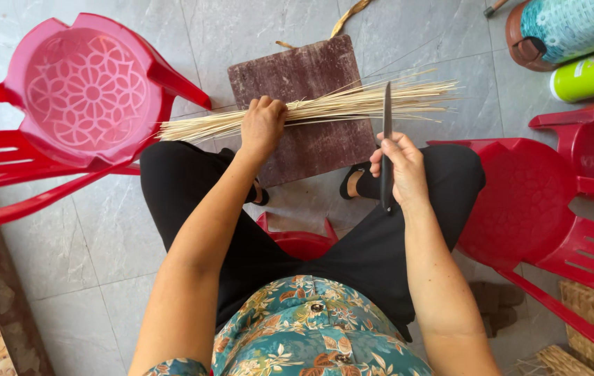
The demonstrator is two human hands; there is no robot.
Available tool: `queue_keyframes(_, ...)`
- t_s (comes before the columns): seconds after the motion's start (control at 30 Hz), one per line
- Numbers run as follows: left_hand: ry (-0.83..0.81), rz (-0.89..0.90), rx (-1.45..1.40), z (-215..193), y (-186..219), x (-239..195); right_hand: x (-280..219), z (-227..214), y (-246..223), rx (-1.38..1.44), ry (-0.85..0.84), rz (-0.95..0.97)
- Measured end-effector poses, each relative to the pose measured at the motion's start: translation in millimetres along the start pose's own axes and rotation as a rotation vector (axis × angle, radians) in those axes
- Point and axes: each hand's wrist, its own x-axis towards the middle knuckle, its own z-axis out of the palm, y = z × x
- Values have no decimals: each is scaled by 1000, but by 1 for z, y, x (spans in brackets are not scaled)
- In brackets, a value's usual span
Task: The person sits cross-legged on a red plastic chair and uses a knife to shave thin strips from individual bamboo sticks. They hold each stick with the left hand and draw the knife along its length with the right hand, repeating the process for multiple sticks.
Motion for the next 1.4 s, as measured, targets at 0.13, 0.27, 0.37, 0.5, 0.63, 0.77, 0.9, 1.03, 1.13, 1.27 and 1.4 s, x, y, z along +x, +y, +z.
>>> queue_keyframes(0.13,-4,19,87,13,-1,15,3,3,-1,-24,-24,44)
queue_keyframes(0.27,-29,120,178,10,0,15,8,5,0,-31,-24,56)
queue_keyframes(0.37,-45,178,232,9,2,16,9,4,2,5,-44,55)
queue_keyframes(0.5,-116,72,207,4,6,20,12,4,4,18,-52,42)
queue_keyframes(0.63,-135,25,18,-17,10,29,10,2,2,53,-40,21)
queue_keyframes(0.77,-130,38,-181,-52,29,40,8,3,-4,69,-49,10)
queue_keyframes(0.9,91,306,-200,-102,72,47,3,6,-10,41,-23,5)
queue_keyframes(1.03,142,316,-89,-155,133,39,-1,5,-8,51,-89,-18)
queue_keyframes(1.13,130,321,-161,-199,171,14,-3,3,-7,51,-134,-45)
queue_keyframes(1.27,45,209,-292,-244,200,-28,-15,-3,-8,74,-138,-88)
queue_keyframes(1.4,-150,-167,-599,-265,193,-61,-29,0,-17,136,-145,-162)
